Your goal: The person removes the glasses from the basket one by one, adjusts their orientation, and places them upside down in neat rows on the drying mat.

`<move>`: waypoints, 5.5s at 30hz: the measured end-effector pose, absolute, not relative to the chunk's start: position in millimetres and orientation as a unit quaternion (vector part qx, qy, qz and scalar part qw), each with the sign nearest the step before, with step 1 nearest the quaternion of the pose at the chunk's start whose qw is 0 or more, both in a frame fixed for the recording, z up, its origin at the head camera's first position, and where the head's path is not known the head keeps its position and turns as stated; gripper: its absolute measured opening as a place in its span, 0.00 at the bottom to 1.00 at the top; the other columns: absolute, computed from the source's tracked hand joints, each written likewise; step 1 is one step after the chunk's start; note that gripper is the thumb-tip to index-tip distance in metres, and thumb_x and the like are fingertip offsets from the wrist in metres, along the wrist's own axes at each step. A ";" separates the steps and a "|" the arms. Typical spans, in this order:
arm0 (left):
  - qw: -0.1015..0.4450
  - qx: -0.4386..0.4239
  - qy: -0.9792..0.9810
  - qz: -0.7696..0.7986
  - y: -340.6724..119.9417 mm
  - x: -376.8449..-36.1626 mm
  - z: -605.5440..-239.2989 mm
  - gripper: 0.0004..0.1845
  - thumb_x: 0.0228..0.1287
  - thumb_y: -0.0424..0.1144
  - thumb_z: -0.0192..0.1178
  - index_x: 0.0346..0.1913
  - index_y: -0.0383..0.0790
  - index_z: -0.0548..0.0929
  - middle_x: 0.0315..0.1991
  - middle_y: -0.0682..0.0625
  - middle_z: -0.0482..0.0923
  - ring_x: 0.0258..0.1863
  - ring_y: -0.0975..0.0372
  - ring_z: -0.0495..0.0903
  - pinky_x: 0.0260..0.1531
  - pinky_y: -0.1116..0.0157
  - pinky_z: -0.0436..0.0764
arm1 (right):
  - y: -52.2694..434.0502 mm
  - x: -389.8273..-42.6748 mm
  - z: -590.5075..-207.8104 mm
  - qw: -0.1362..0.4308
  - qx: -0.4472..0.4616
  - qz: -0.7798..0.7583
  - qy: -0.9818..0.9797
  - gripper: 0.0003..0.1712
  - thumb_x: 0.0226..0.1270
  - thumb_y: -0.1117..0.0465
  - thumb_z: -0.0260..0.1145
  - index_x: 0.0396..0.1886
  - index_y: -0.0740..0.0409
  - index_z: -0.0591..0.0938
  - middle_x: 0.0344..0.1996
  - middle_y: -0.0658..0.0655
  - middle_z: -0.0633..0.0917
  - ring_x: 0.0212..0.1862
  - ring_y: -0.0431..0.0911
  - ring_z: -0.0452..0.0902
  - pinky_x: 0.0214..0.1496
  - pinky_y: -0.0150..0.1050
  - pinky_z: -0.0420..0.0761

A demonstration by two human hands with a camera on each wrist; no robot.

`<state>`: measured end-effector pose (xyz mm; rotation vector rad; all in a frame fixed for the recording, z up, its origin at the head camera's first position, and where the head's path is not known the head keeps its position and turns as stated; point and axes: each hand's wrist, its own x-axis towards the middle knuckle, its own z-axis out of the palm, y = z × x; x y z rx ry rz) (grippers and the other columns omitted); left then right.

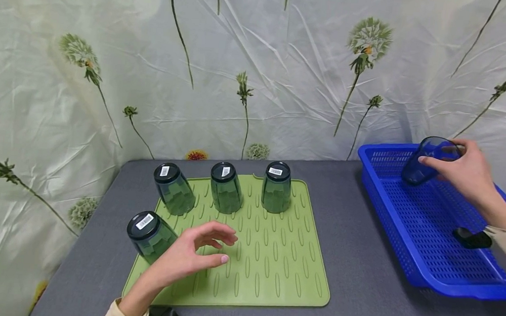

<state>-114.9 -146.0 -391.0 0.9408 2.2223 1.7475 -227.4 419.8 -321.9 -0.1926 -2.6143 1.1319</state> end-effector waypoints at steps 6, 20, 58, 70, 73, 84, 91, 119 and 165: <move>0.077 0.310 0.747 0.583 -145.8 -115.5 -392.6 0.20 0.61 0.29 0.67 0.56 0.42 0.79 0.49 0.36 0.80 0.51 0.48 0.80 0.51 0.52 0.80 | 416.8 -223.1 -320.1 0.150 -0.059 0.445 -0.881 0.50 0.62 0.50 0.72 0.74 0.57 0.55 0.52 0.45 0.69 0.23 0.33 0.81 0.27 0.24 0.79; 0.081 0.310 0.751 0.577 -144.8 -117.2 -394.3 0.21 0.61 0.29 0.67 0.56 0.43 0.79 0.50 0.37 0.80 0.51 0.51 0.80 0.50 0.50 0.80 | 402.5 -214.5 -314.4 0.203 -0.023 0.597 -0.776 0.33 0.61 0.68 0.71 0.59 0.45 0.63 0.48 0.46 0.73 0.31 0.31 0.79 0.27 0.27 0.83; 0.103 0.296 0.764 0.564 -144.3 -115.9 -392.7 0.19 0.63 0.31 0.67 0.57 0.42 0.79 0.51 0.39 0.80 0.52 0.49 0.79 0.52 0.51 0.79 | 348.0 -188.5 -271.0 0.215 0.101 0.873 -0.425 0.27 0.59 0.87 0.56 0.54 0.64 0.65 0.47 0.65 0.79 0.45 0.54 0.83 0.30 0.56 0.84; 0.097 0.292 0.763 0.568 -144.1 -115.2 -393.5 0.19 0.62 0.30 0.67 0.56 0.45 0.79 0.51 0.38 0.80 0.51 0.49 0.79 0.52 0.52 0.80 | 312.9 -163.1 -262.4 0.215 0.147 0.851 -0.456 0.26 0.63 0.85 0.55 0.58 0.65 0.66 0.56 0.67 0.76 0.52 0.57 0.80 0.34 0.53 0.85; 0.096 0.293 0.763 0.569 -144.1 -114.8 -393.6 0.19 0.62 0.30 0.67 0.56 0.44 0.79 0.50 0.38 0.80 0.51 0.49 0.79 0.51 0.52 0.80 | 305.4 -156.2 -264.6 0.224 0.158 0.827 -0.491 0.26 0.63 0.84 0.55 0.60 0.66 0.67 0.58 0.67 0.75 0.54 0.56 0.79 0.34 0.49 0.86; 0.086 0.288 0.778 0.551 -145.0 -113.1 -391.9 0.19 0.62 0.32 0.67 0.56 0.45 0.79 0.51 0.41 0.81 0.52 0.54 0.80 0.52 0.54 0.79 | 278.8 -134.8 -270.2 0.236 0.189 0.825 -0.476 0.29 0.59 0.87 0.54 0.61 0.69 0.68 0.57 0.71 0.73 0.48 0.59 0.83 0.37 0.50 0.85; 0.070 0.289 0.787 0.541 -144.9 -113.1 -389.8 0.20 0.62 0.33 0.68 0.56 0.48 0.79 0.50 0.43 0.81 0.51 0.57 0.80 0.52 0.56 0.80 | 267.2 -123.7 -276.5 0.229 0.214 0.832 -0.458 0.31 0.56 0.89 0.54 0.60 0.70 0.68 0.58 0.70 0.69 0.50 0.59 0.80 0.38 0.50 0.85; 0.043 0.289 0.769 0.569 -133.9 -122.3 -370.0 0.23 0.62 0.35 0.69 0.60 0.47 0.77 0.53 0.51 0.79 0.53 0.54 0.79 0.51 0.55 0.81 | 229.6 -109.5 -313.8 0.210 0.196 0.786 -0.547 0.37 0.54 0.88 0.55 0.65 0.64 0.68 0.59 0.66 0.70 0.53 0.53 0.72 0.37 0.33 0.85; 0.077 0.244 0.679 0.688 -97.7 -107.1 -395.0 0.42 0.51 0.25 0.72 0.70 0.44 0.65 0.67 0.44 0.66 0.59 0.49 0.74 0.55 0.54 0.79 | 172.9 -116.7 -382.7 0.082 0.286 0.768 -0.567 0.38 0.49 0.73 0.63 0.64 0.65 0.66 0.57 0.58 0.73 0.61 0.48 0.67 0.61 0.36 0.69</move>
